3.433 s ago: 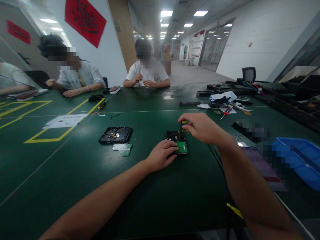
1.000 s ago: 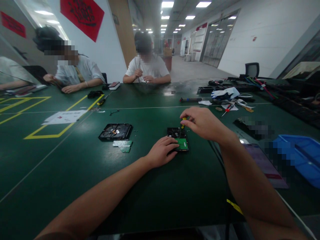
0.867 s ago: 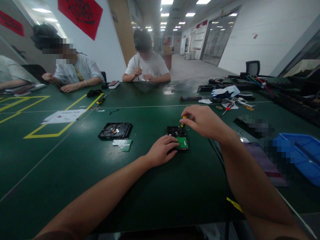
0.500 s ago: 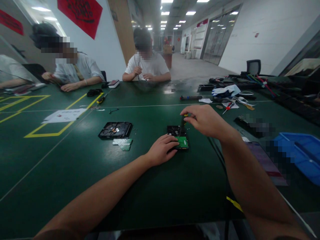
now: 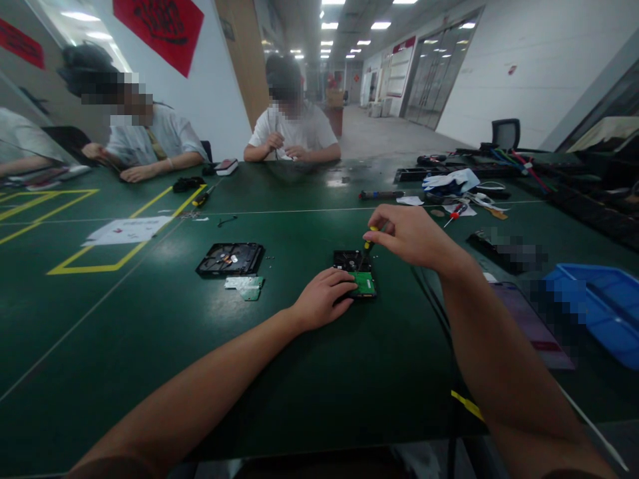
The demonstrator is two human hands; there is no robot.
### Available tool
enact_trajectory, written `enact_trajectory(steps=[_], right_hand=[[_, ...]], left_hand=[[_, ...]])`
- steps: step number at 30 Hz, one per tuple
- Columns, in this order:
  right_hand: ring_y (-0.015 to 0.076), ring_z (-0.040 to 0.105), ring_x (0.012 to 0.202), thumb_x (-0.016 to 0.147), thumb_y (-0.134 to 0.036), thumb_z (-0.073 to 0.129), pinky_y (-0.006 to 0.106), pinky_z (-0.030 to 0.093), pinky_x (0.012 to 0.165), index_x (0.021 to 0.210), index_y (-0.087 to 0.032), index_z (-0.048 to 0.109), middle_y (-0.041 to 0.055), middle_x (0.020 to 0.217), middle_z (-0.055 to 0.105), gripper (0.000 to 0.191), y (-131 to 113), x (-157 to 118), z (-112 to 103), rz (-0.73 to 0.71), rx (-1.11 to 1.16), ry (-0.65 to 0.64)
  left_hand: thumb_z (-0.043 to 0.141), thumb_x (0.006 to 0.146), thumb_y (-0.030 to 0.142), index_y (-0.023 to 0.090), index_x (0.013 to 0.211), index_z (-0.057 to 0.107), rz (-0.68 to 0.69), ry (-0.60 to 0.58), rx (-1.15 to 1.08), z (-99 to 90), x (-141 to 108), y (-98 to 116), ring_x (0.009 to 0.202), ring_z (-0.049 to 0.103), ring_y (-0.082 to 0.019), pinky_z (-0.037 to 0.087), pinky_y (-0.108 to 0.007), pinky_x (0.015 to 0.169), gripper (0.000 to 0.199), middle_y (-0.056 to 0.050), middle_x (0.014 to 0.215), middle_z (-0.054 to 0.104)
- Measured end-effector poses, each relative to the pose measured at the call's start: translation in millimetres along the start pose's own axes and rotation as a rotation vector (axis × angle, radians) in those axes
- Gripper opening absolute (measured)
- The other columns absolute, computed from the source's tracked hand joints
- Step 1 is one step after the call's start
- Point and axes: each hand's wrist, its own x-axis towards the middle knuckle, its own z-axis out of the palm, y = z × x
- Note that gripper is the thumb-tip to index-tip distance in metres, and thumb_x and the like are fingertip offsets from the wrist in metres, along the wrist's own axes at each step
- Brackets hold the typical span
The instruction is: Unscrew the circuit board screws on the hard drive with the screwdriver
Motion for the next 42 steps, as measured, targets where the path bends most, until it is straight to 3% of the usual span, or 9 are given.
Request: enact_trajectory(steps=[4,8,16,23,30,37,42], right_hand=[[0.022,0.07,0.078,0.095,-0.036,0.073,0.034,0.046,0.073,0.095,-0.02,0.07,0.0061,0.091,0.079,0.016,-0.6,0.2,-0.4,0.01,-0.038,-0.004],[0.0215,0.071,0.079,0.095,-0.027,0.07,0.035,0.048,0.076,0.103,-0.02,0.073,0.0052,0.096,0.08,0.011,1.9,-0.1,-1.8,-0.011,-0.027,-0.026],[0.022,0.075,0.085,0.094,-0.018,0.062,0.035,0.051,0.081,0.114,-0.023,0.078,0.003,0.091,0.081,0.026,-3.8,-2.2,-4.1,-0.044,0.044,-0.082],[0.0216,0.073,0.083,0.092,-0.029,0.073,0.033,0.048,0.076,0.102,-0.02,0.076,0.0049,0.094,0.081,0.014,-4.6,-1.5,-4.9,-0.046,0.058,-0.074],[0.0212,0.071,0.081,0.092,-0.035,0.076,0.033,0.045,0.074,0.09,-0.021,0.075,0.0039,0.086,0.079,0.014,-9.5,-2.8,-4.8,-0.036,0.064,-0.052],[0.0211,0.074,0.083,0.095,-0.023,0.066,0.034,0.049,0.079,0.111,-0.02,0.08,0.0042,0.093,0.082,0.022,-7.2,-3.2,-6.1,-0.054,0.027,-0.083],[0.0229,0.075,0.084,0.093,-0.022,0.068,0.034,0.049,0.079,0.113,-0.02,0.078,0.004,0.087,0.081,0.023,-7.1,-3.6,-5.7,-0.04,0.049,-0.085]], left_hand=[[0.066,0.102,0.029,0.023,0.135,0.069,0.002,0.004,0.003,0.4,-0.3,-0.1,0.133,0.064,-0.03,0.053,-0.056,0.118,0.033,-0.011,0.137,0.07],[0.066,0.102,0.029,0.023,0.135,0.068,0.003,0.002,0.003,0.6,-0.6,-0.3,0.134,0.063,-0.03,0.052,-0.057,0.118,0.034,-0.011,0.138,0.069],[0.067,0.101,0.028,0.024,0.135,0.069,0.002,0.01,-0.008,0.6,0.0,0.6,0.133,0.064,-0.03,0.053,-0.057,0.117,0.034,-0.011,0.137,0.07],[0.066,0.102,0.029,0.022,0.133,0.069,0.006,0.015,0.004,-0.2,0.2,1.7,0.132,0.063,-0.029,0.053,-0.054,0.117,0.032,-0.011,0.137,0.069],[0.066,0.102,0.03,0.023,0.134,0.069,0.007,0.009,0.002,0.4,0.0,0.6,0.133,0.063,-0.03,0.053,-0.056,0.117,0.032,-0.011,0.137,0.069],[0.067,0.102,0.029,0.021,0.133,0.069,0.003,0.011,0.004,0.3,0.1,1.3,0.132,0.063,-0.03,0.052,-0.054,0.118,0.032,-0.011,0.137,0.069],[0.066,0.102,0.03,0.022,0.134,0.069,-0.002,0.001,-0.002,-0.4,0.5,2.2,0.132,0.064,-0.03,0.053,-0.054,0.117,0.032,-0.011,0.137,0.069]])
